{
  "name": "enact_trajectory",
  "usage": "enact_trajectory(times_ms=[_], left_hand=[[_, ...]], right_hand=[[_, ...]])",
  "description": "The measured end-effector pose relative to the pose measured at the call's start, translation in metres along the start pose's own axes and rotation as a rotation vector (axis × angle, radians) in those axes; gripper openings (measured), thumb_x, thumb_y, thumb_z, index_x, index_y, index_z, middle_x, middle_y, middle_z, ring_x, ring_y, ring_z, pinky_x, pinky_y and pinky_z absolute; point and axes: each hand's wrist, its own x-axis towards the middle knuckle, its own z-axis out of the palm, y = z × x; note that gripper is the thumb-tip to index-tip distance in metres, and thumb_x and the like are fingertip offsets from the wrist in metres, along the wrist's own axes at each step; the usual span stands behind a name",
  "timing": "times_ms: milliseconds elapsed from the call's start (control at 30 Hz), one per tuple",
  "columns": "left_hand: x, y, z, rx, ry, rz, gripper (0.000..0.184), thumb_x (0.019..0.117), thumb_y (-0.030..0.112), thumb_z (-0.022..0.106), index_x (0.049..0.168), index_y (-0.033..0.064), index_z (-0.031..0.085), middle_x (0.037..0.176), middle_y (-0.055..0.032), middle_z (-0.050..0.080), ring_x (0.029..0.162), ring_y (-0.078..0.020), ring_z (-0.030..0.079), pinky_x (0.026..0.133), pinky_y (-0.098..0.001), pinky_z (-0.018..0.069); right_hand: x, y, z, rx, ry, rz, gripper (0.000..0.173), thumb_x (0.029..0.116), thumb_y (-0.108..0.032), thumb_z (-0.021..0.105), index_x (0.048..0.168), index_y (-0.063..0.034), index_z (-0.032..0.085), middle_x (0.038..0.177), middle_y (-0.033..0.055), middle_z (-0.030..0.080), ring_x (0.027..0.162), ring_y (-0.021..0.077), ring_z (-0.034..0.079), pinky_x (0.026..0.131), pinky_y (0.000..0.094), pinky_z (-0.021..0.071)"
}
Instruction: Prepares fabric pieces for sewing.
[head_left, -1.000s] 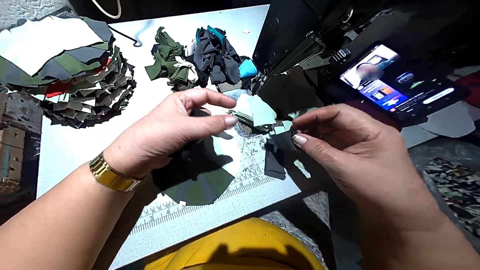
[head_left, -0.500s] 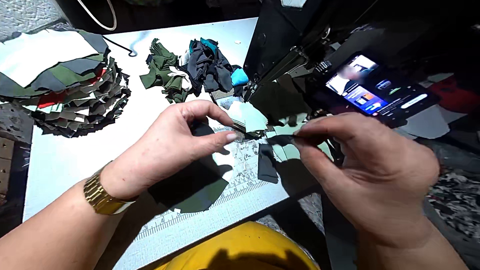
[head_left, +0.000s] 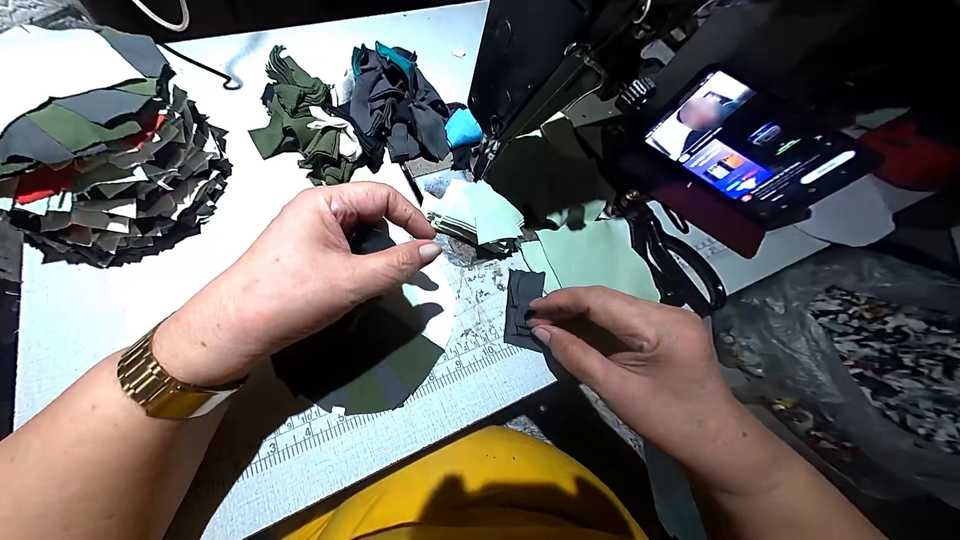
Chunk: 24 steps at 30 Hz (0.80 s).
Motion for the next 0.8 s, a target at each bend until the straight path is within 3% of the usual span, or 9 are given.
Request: enact_trajectory(times_ms=[133, 233, 400, 667, 800], left_hand=[[0.000, 0.000, -0.002, 0.012, 0.001, -0.003, 0.010, 0.0946, 0.020, 0.071, 0.103, 0.0145, 0.074, 0.075, 0.0063, 0.067, 0.062, -0.0016, 0.061, 0.053, -0.0140, 0.0486], [0.000, 0.001, -0.002, 0.039, 0.003, -0.007, 0.010, 0.0949, 0.021, 0.071, 0.102, 0.0151, 0.074, 0.075, 0.0073, 0.067, 0.062, -0.0007, 0.060, 0.052, -0.0135, 0.0480], [0.000, -0.001, 0.000, 0.048, -0.011, 0.001, 0.011, 0.0944, 0.021, 0.071, 0.104, 0.0141, 0.073, 0.073, 0.0075, 0.066, 0.061, -0.0002, 0.059, 0.052, -0.0131, 0.0468], [-0.001, 0.001, 0.002, 0.036, -0.019, -0.003, 0.013, 0.0939, 0.020, 0.072, 0.106, 0.0139, 0.073, 0.075, 0.0075, 0.069, 0.063, 0.0002, 0.063, 0.054, -0.0133, 0.0497], [-0.001, 0.004, 0.003, 0.013, -0.032, -0.015, 0.024, 0.0929, 0.021, 0.074, 0.116, 0.0140, 0.073, 0.078, 0.0064, 0.067, 0.062, -0.0004, 0.059, 0.053, -0.0129, 0.0479]], right_hand=[[-0.001, -0.002, 0.002, 0.033, 0.018, 0.033, 0.017, 0.0921, -0.009, 0.065, 0.108, -0.0069, 0.073, 0.093, -0.0029, 0.071, 0.081, 0.0015, 0.067, 0.071, 0.0155, 0.0586], [-0.002, -0.001, 0.007, -0.058, 0.041, -0.016, 0.017, 0.0927, -0.010, 0.063, 0.105, -0.0060, 0.073, 0.094, -0.0009, 0.071, 0.086, 0.0024, 0.067, 0.076, 0.0166, 0.0571], [0.000, 0.003, 0.009, -0.106, 0.027, -0.084, 0.022, 0.0937, -0.001, 0.053, 0.104, -0.0042, 0.072, 0.098, 0.0028, 0.063, 0.089, 0.0054, 0.062, 0.076, 0.0167, 0.0537], [0.022, 0.009, -0.012, -0.050, 0.123, -0.025, 0.014, 0.0964, -0.001, 0.052, 0.106, -0.0016, 0.063, 0.105, 0.0053, 0.062, 0.096, 0.0053, 0.061, 0.084, 0.0198, 0.0531], [0.038, 0.001, -0.023, 0.051, 0.131, -0.059, 0.018, 0.0962, 0.000, 0.052, 0.096, -0.0044, 0.070, 0.103, 0.0022, 0.063, 0.099, 0.0059, 0.061, 0.086, 0.0188, 0.0529]])
